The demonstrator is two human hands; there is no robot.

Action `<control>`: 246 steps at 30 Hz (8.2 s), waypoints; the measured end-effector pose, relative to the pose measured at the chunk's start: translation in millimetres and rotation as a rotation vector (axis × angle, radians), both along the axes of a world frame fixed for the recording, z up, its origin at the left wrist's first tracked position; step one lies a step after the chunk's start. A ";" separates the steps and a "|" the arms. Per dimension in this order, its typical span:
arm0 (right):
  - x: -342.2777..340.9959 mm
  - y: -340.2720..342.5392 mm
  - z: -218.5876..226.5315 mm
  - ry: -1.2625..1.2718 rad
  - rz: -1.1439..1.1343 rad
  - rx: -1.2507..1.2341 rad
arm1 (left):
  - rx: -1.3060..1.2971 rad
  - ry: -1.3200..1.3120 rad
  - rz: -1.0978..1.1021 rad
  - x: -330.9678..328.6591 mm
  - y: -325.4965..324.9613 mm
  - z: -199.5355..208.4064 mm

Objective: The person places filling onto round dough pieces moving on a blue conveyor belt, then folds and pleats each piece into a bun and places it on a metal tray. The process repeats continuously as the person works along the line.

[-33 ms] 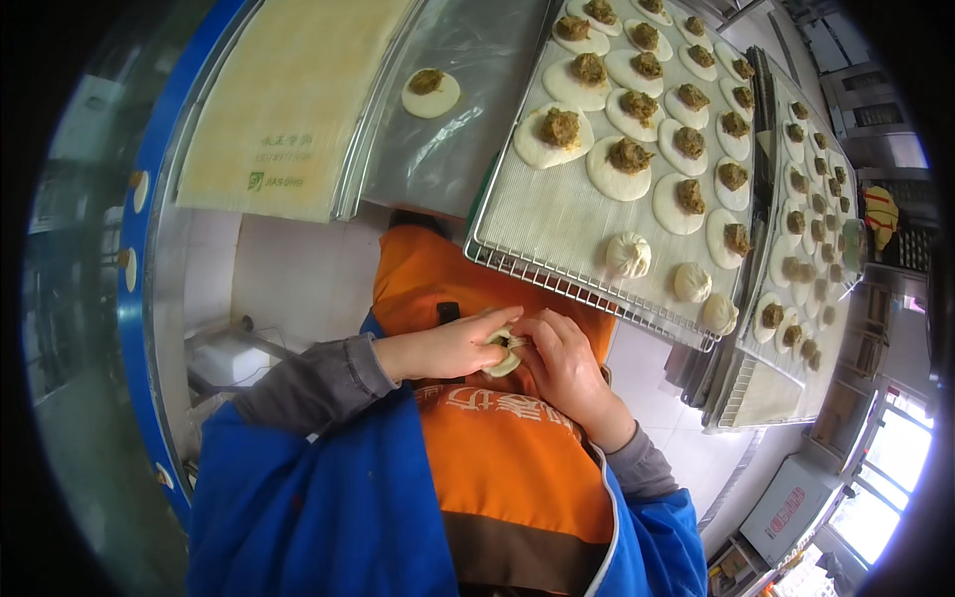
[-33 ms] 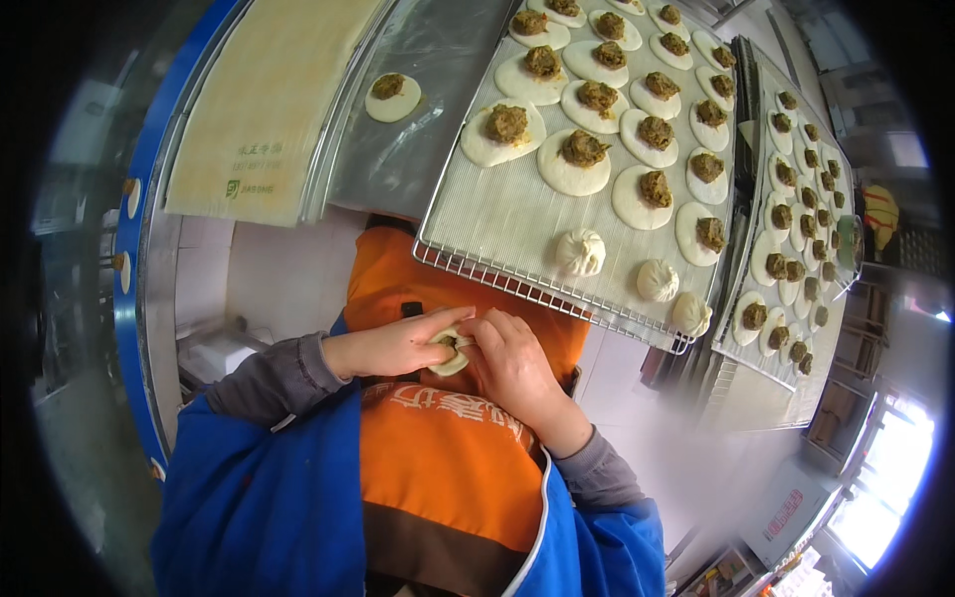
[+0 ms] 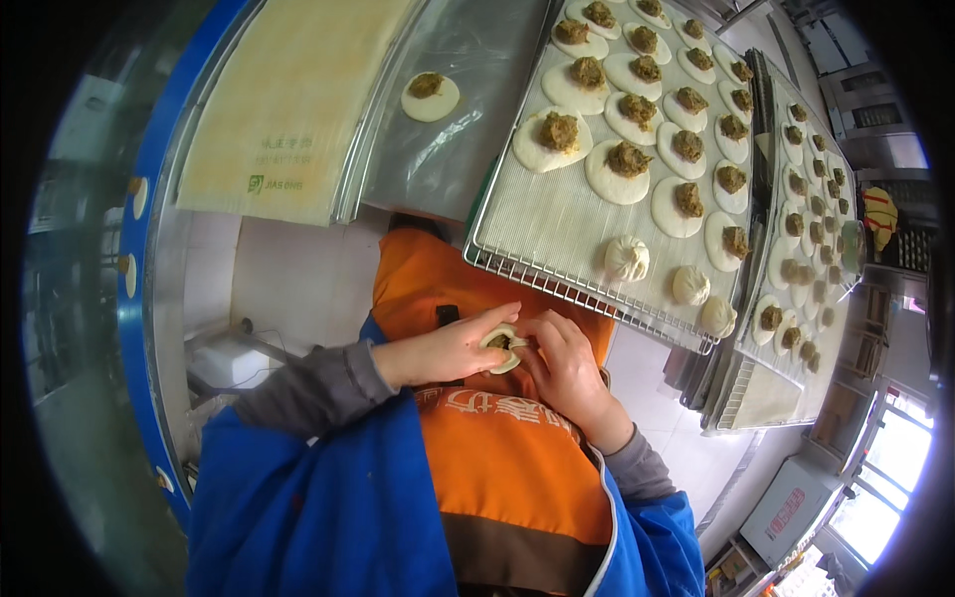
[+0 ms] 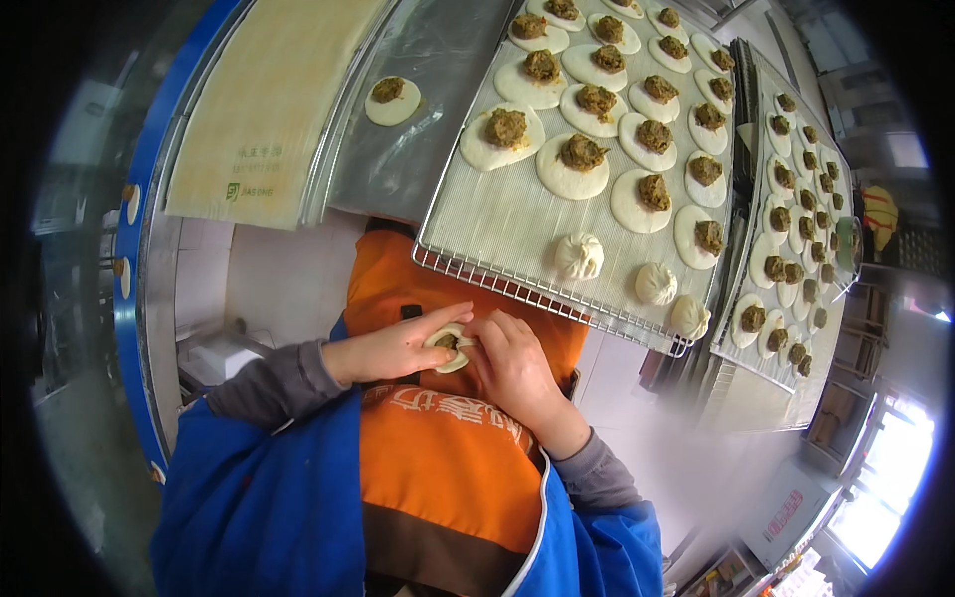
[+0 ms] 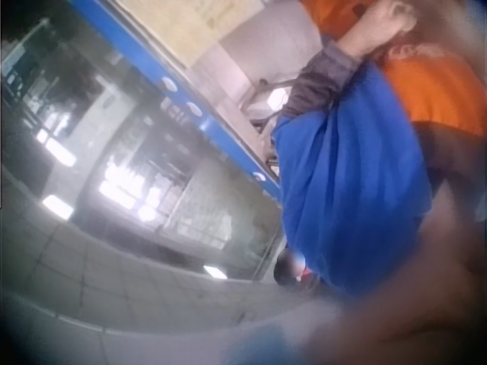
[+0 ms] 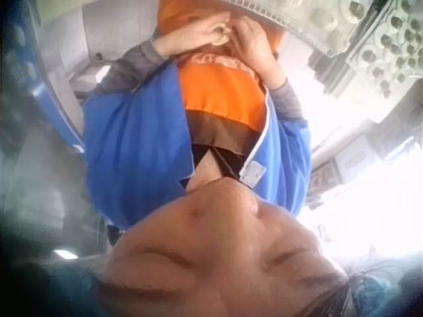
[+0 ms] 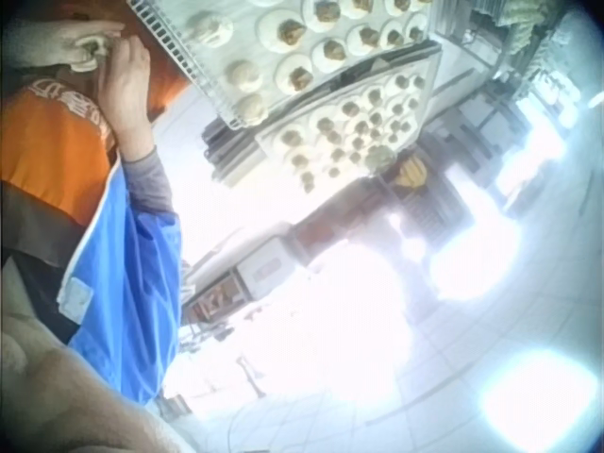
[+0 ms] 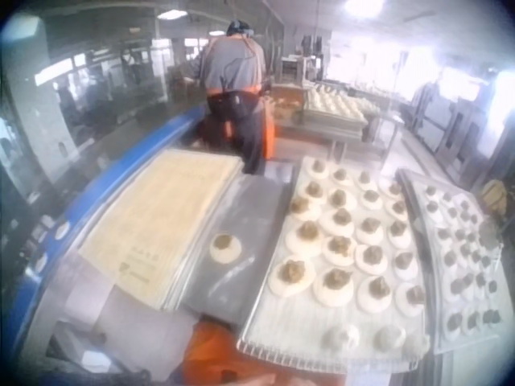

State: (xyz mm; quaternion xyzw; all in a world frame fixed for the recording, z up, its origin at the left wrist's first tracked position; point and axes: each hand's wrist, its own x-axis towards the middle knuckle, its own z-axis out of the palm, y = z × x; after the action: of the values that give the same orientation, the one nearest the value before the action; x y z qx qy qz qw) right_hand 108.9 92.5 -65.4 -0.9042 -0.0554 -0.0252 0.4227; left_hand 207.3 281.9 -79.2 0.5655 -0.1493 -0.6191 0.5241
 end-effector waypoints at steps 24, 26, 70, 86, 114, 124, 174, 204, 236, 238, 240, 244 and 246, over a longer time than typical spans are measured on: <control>8.4 5.8 9.2 -0.068 0.124 -0.003 | -0.112 -0.234 0.056 -1.9 9.3 -4.2; 10.4 6.5 6.6 -0.091 0.096 0.013 | -0.091 0.392 0.304 -1.4 10.2 -9.8; 16.3 7.2 6.0 -0.097 0.035 0.218 | -0.284 -0.219 0.400 -16.4 7.9 -1.4; 16.9 6.0 20.3 -0.097 0.232 0.167 | 0.005 0.674 0.236 -2.0 3.1 -6.5; 91.6 -18.5 57.8 -0.040 -0.077 -0.089 | -0.494 -0.217 0.752 60.1 -30.8 16.6; 109.1 -33.8 58.3 0.034 -0.012 -0.441 | -0.073 -1.405 0.402 173.3 -104.0 16.6; 18.0 1.9 63.0 -0.109 -0.150 -0.002 | -0.278 0.428 0.613 -18.2 2.2 60.6; 106.9 -27.2 41.0 -0.261 -0.212 -0.447 | -0.189 0.529 0.501 4.6 20.2 33.0; 18.1 -40.6 42.7 -0.165 -0.211 0.298 | -0.210 0.571 0.530 -8.0 -26.3 46.6; 15.8 -59.5 42.4 -0.203 -0.324 0.417 | -0.179 0.510 0.497 -7.8 -28.0 45.0; 15.9 -78.6 42.5 -0.207 -0.540 0.167 | -0.179 0.485 0.476 -9.1 -29.8 43.1; 34.5 -98.8 32.4 -0.272 -0.528 -0.122 | -0.149 0.516 0.413 -9.3 -32.2 39.5; 41.1 -103.8 31.5 -0.301 -0.454 -0.266 | -0.123 0.528 0.375 -9.1 -32.9 39.1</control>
State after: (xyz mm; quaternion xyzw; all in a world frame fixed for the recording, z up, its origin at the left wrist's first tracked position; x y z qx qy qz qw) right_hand 149.9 -11.3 -33.9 -0.9270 0.0833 -0.2452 0.2714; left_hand 198.2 249.0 -40.1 0.3705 0.0614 -0.6268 0.6827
